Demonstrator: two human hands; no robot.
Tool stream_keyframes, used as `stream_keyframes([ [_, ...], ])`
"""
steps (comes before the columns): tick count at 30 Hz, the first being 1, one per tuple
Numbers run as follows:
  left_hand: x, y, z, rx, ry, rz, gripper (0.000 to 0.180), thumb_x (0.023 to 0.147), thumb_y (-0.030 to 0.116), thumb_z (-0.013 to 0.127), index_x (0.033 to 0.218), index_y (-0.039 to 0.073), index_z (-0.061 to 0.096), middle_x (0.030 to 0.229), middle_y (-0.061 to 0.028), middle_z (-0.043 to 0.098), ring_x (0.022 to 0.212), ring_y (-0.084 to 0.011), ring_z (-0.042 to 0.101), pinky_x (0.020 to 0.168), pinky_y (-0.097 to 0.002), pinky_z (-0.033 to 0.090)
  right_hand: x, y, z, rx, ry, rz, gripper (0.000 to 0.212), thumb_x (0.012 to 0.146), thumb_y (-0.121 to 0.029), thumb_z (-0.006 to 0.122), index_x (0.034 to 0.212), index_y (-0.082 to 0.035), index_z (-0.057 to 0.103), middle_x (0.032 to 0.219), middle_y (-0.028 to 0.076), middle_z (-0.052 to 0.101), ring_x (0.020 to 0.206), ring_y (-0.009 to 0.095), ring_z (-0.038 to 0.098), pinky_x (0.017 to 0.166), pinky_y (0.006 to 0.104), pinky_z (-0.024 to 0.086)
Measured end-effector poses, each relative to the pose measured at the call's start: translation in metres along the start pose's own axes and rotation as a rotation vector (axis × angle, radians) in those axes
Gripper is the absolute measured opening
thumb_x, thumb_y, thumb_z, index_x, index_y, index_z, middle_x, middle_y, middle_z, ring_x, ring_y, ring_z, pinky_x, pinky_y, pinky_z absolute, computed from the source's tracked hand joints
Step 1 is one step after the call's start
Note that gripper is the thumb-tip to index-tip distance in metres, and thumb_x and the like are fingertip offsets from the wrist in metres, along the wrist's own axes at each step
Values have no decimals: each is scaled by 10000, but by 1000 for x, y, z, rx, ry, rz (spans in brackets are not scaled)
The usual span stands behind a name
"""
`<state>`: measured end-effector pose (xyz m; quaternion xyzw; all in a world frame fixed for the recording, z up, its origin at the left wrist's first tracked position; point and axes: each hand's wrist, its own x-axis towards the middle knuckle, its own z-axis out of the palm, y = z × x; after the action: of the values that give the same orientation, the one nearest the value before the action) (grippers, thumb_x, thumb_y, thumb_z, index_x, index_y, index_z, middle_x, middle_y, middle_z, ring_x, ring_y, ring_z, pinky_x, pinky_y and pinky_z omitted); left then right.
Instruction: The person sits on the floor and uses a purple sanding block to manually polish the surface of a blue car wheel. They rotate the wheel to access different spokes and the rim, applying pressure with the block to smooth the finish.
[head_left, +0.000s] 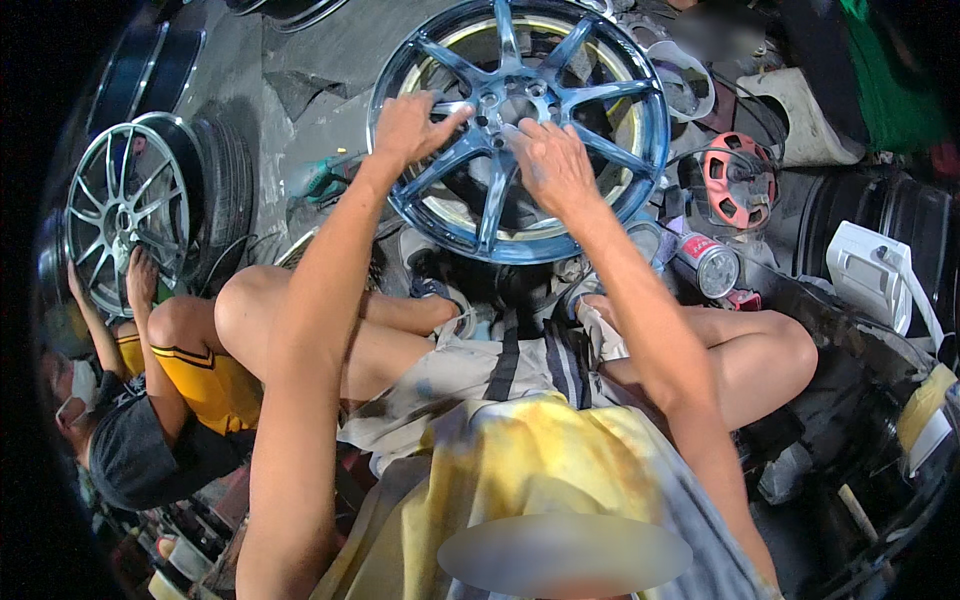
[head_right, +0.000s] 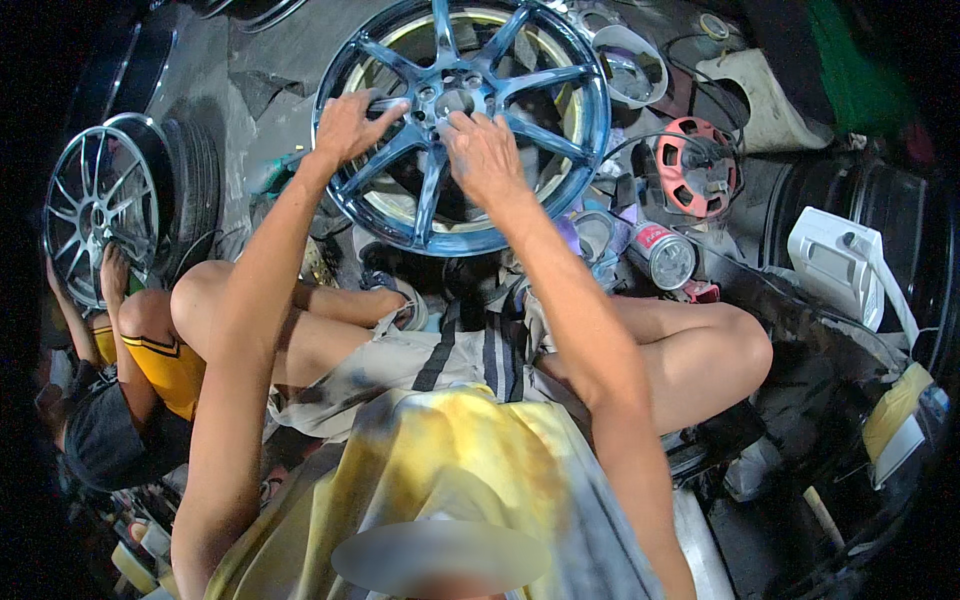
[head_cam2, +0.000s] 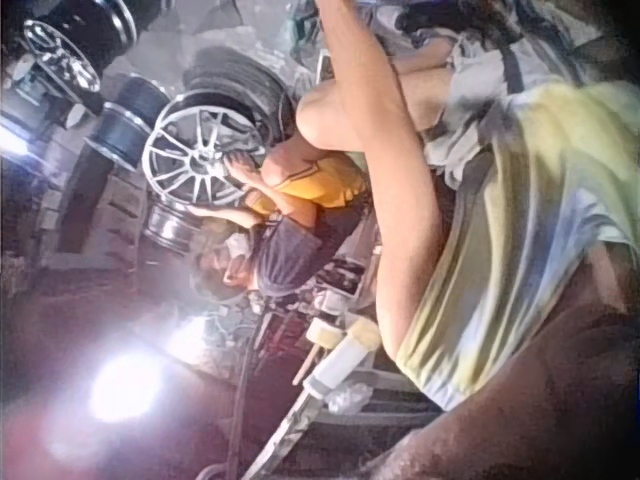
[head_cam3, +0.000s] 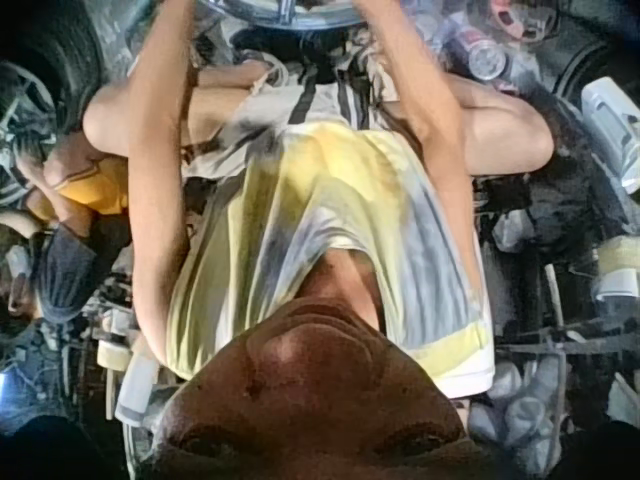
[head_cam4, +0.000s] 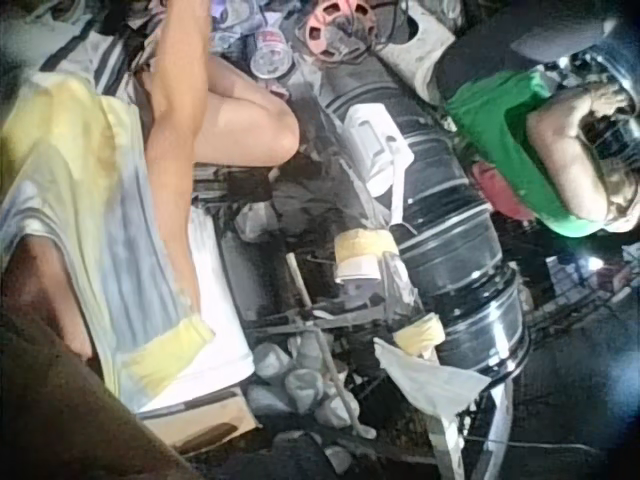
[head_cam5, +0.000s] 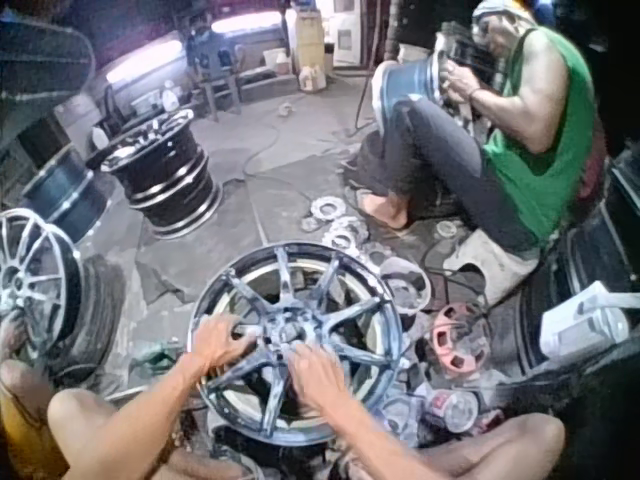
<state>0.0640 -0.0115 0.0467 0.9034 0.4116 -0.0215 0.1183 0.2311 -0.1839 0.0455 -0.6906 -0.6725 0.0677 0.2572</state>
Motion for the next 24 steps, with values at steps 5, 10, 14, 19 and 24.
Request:
stream_keyframes([
  [5,-3,-15,-5,33,128,87,728,854,682,519,759,-17,696,703,-221,660,700,-379,661,683,-445,530,18,28,-14,-151,-364,-262,276,894,-114,545,1149,-91,648,1071,96,616,1002,298,600,863,453,459],
  [10,8,-33,13,79,131,176,695,857,683,494,784,30,718,672,-194,657,652,-363,656,638,-417,533,25,33,-18,-108,-341,-367,357,861,-54,540,1207,-66,627,1150,117,615,1044,322,588,884,441,454],
  [14,9,-27,6,45,74,105,728,832,710,515,810,12,722,638,-214,638,632,-369,649,626,-420,534,28,27,-14,-87,-321,-343,325,873,-73,551,1184,-36,635,977,107,606,937,300,588,799,419,449],
  [19,9,-30,7,11,138,114,770,806,750,510,754,12,720,593,-209,619,610,-369,647,624,-423,536,16,33,-29,-91,-357,-281,383,816,-31,601,1197,-37,630,966,101,587,893,283,577,793,402,445],
  [24,8,-30,12,14,144,87,773,816,747,505,733,9,717,582,-203,615,603,-359,648,622,-424,536,29,30,-17,-167,-362,-394,488,782,-32,596,1269,-35,577,1024,99,572,946,271,564,830,392,447],
])
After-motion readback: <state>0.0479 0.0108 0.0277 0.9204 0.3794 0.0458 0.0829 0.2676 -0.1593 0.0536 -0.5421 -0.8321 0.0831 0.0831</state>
